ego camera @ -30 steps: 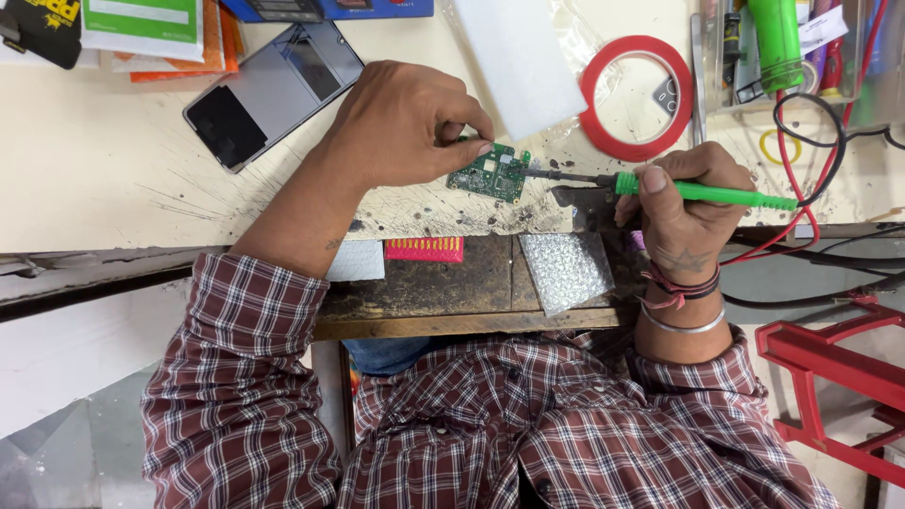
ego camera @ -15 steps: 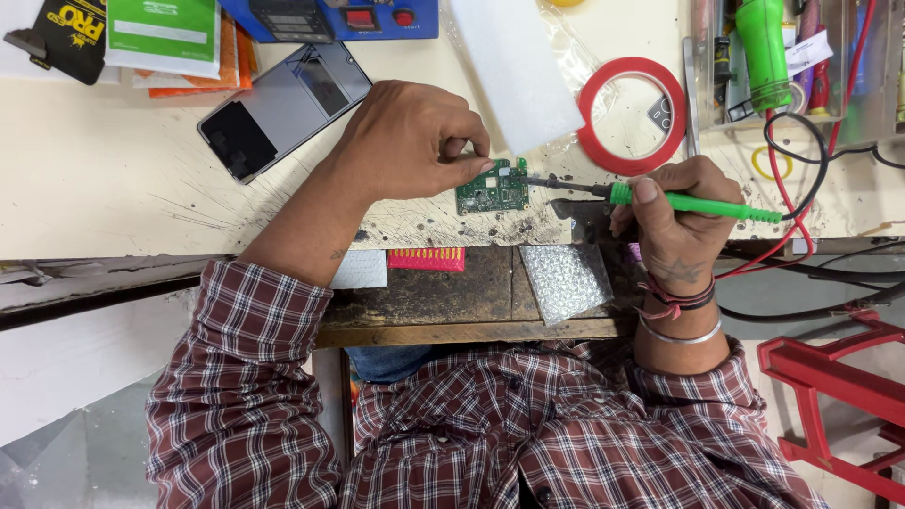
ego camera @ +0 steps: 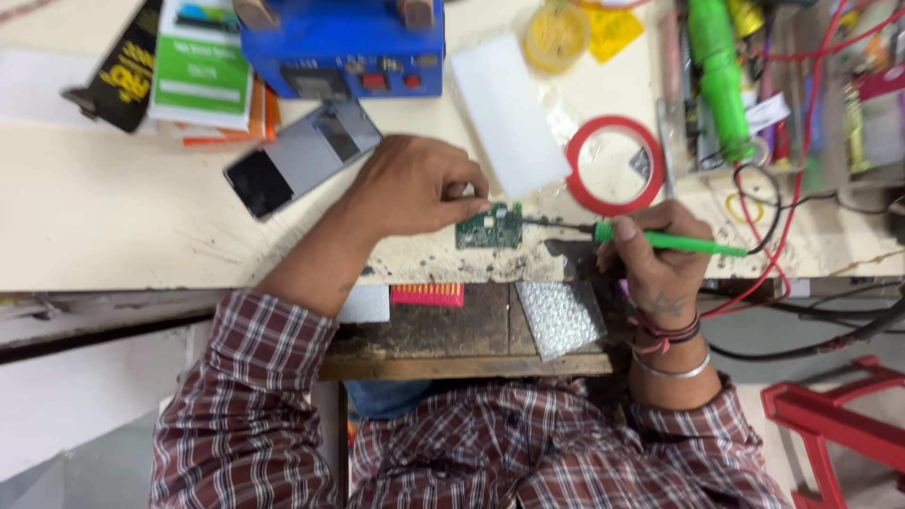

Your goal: The person solders a green circuit board on a cluttered workbench, holding the board steady with one hand while applying a green-handled soldering iron to its components with the other. They reposition the board and continue soldering different points, then set the iron down at the end.

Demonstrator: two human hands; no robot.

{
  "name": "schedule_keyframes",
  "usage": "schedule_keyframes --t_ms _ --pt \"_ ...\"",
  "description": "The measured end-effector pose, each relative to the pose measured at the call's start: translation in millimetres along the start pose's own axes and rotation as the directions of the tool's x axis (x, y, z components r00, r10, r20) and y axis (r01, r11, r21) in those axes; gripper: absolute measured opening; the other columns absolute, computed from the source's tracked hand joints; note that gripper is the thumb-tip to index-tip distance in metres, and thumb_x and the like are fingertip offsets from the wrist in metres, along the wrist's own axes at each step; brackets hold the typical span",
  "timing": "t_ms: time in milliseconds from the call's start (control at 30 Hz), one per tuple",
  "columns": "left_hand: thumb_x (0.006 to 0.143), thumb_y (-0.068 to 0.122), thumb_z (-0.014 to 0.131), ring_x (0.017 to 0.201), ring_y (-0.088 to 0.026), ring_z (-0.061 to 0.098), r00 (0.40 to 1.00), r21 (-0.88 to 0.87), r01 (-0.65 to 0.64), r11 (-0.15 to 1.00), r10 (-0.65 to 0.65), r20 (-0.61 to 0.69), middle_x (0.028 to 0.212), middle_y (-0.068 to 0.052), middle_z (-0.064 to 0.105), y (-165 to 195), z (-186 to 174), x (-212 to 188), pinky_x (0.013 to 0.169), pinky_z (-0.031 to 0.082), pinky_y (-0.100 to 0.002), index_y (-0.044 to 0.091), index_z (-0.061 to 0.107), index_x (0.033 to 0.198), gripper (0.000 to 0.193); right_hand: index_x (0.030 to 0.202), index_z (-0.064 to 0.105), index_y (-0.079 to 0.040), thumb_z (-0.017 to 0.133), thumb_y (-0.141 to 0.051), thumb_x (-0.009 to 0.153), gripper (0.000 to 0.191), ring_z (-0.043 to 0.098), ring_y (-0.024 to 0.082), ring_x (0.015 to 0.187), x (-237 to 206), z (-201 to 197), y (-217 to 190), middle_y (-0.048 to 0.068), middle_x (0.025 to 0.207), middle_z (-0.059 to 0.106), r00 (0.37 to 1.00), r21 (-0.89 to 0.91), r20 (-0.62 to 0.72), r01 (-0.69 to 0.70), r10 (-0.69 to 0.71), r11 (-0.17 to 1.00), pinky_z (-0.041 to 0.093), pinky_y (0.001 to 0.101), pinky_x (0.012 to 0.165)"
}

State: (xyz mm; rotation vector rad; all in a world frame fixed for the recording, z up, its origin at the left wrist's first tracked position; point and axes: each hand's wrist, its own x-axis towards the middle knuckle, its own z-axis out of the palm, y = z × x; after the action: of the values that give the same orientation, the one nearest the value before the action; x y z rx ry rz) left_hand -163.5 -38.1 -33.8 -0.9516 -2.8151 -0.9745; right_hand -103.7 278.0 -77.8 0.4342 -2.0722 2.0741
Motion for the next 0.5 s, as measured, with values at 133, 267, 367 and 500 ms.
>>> schedule_keyframes --t_ms 133,267,367,500 --pt "0.08 0.031 0.086 0.06 -0.018 0.067 1.0 -0.006 0.009 1.0 -0.009 -0.004 0.066 0.0 0.069 7.7 -8.5 0.2 0.056 0.051 -0.038 0.017 0.081 0.088 0.017 0.09 0.06 0.0 0.068 -0.01 0.105 0.02 0.063 0.013 0.058 3.1 -1.1 -1.5 0.01 0.074 0.067 1.0 -0.007 0.018 -0.005 0.005 1.0 0.052 0.0258 0.054" --pt "0.08 0.032 0.085 0.062 -0.018 0.068 1.0 -0.02 0.006 1.0 -0.007 -0.013 0.069 0.0 0.07 13.5 -12.1 0.5 0.058 0.052 -0.038 0.018 0.081 0.089 0.017 0.091 0.062 0.001 0.067 -0.009 0.103 0.016 0.064 0.013 0.058 4.8 -1.2 -1.1 0.01 0.075 0.068 1.0 0.022 0.012 -0.017 0.017 1.0 0.053 0.0251 0.053" --pt "0.079 0.033 0.085 0.064 -0.019 0.069 0.998 -0.025 -0.022 0.999 0.021 -0.055 0.071 0.0 0.071 16.3 -12.9 -0.5 0.06 0.053 -0.038 0.017 0.08 0.088 0.019 0.091 0.063 0.002 0.067 -0.008 0.102 0.015 0.064 0.013 0.057 5.2 -1.6 -1.9 0.01 0.072 0.068 0.999 0.012 0.031 -0.025 0.025 1.0 0.053 0.0249 0.052" --pt "0.079 0.034 0.085 0.063 -0.018 0.069 1.0 0.008 0.017 1.0 -0.017 -0.008 0.068 0.0 0.069 17.1 -15.9 -0.4 0.058 0.052 -0.038 0.019 0.08 0.088 0.019 0.09 0.062 0.002 0.067 -0.008 0.101 0.015 0.064 0.012 0.057 7.5 1.6 -2.5 0.01 0.078 0.07 1.0 0.053 0.009 -0.022 0.021 0.998 0.053 0.0245 0.051"
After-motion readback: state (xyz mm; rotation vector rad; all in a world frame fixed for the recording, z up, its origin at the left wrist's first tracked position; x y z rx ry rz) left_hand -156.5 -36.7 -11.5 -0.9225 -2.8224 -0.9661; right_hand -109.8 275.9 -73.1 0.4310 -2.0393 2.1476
